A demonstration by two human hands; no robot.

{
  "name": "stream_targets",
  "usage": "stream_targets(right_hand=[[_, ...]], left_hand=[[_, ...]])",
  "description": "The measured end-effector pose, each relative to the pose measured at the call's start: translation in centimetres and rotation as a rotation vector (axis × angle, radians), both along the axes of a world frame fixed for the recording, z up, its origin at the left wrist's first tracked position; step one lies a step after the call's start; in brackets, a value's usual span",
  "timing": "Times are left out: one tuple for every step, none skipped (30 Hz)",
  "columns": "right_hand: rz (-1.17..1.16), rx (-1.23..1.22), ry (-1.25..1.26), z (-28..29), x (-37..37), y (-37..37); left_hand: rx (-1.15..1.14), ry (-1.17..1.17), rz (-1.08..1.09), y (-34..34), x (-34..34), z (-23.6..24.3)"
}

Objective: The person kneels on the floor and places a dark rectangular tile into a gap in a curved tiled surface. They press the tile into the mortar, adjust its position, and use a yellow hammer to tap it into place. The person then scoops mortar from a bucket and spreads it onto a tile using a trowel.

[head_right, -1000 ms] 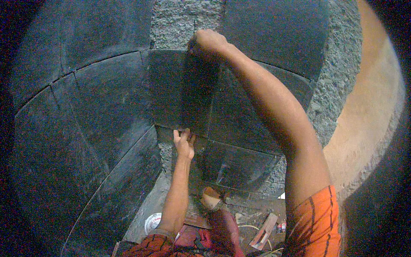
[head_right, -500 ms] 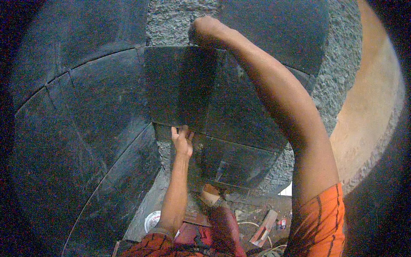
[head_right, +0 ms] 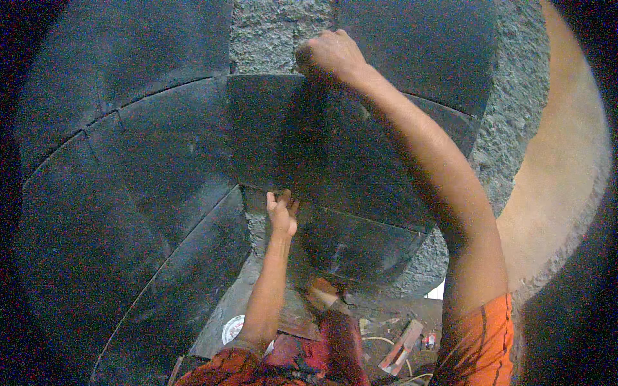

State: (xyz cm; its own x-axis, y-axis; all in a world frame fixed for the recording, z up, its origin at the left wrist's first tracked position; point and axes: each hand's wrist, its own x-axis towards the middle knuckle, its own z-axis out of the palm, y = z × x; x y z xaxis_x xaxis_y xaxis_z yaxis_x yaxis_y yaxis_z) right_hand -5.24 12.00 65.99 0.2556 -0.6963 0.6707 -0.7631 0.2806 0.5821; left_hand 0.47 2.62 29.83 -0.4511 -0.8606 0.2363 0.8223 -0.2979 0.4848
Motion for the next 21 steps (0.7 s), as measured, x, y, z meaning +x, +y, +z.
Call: stream_targets(right_hand=[[-0.049, 0.008, 0.048, -0.7, 0.5, -0.1], [-0.041, 0.007, 0.039, -0.9, 0.9, 0.0], [-0.035, 0.006, 0.032, -0.9, 1.2, 0.2], [-0.033, 0.006, 0.024, -0.9, 1.6, 0.5], [0.046, -0.080, 0.025, -0.7, 1.6, 1.0], [0.122, -0.167, 0.027, -0.3, 1.5, 1.8], [0.198, -0.249, 0.021, -0.3, 1.2, 2.6], [0.269, -0.294, -0.004, -0.2, 1.5, 3.9], [0.342, -0.348, -0.012, -0.3, 1.5, 5.5], [0.419, -0.400, -0.022, -0.6, 1.7, 7.2], [0.394, -0.450, -0.030, -0.9, 1.8, 9.5], [0.381, -0.498, -0.049, -1.5, 1.9, 12.0], [0.316, -0.542, 0.022, -1.9, 1.7, 14.3], [0.251, -0.584, 0.099, -2.2, 1.1, 16.8], [0.294, -0.629, -0.058, -2.8, -0.8, 19.2], [0.302, -0.711, -0.093, -3.6, -1.6, 21.1], [0.154, -0.726, -0.011, -4.0, -4.8, 23.8], [-0.004, -0.744, 0.089, -4.2, -8.0, 26.7], [-0.167, -0.773, 0.218, -3.5, -10.5, 30.7], [-0.086, -0.942, -0.163, -4.1, -12.7, 32.8], [-0.185, -0.989, -0.212, -5.8, -15.3, 32.9]], left_hand=[[0.004, -0.022, 0.008, 0.1, 0.1, -0.2], [0.005, -0.020, 0.012, 0.2, 0.1, -0.2], [-0.001, -0.002, 0.008, 0.0, 0.0, -0.3], [-0.005, 0.016, 0.001, -0.1, -0.1, -0.4], [-0.010, 0.034, -0.009, -0.3, -0.3, -0.5], [-0.033, 0.027, -0.015, -0.5, -0.5, -0.4], [-0.050, 0.013, -0.020, -0.6, -0.3, -0.3], [-0.065, -0.002, -0.024, -0.7, -0.1, -0.3], [-0.035, 0.006, -0.015, -0.7, 0.0, -0.2], [-0.002, 0.014, -0.001, -0.7, 0.2, -0.1], [0.038, 0.026, 0.003, -0.4, -0.1, -0.1], [-0.018, 0.034, -0.012, -0.2, 0.6, 0.3], [-0.031, 0.047, -0.026, -0.3, 0.6, 0.1], [-0.044, 0.065, -0.042, -0.4, 0.2, -0.1], [-0.052, 0.081, -0.052, -0.6, 0.1, -0.6], [-0.043, 0.070, -0.040, -0.8, 0.4, -1.1], [-0.042, 0.063, -0.028, -0.8, 0.7, -1.3], [-0.044, 0.060, -0.029, -0.6, 0.5, -1.1], [-0.024, 0.085, -0.042, 0.2, -0.3, 0.2], [-0.003, 0.096, -0.050, 1.0, -0.9, 1.3], [0.022, 0.072, -0.024, 1.1, -0.1, 1.0]])
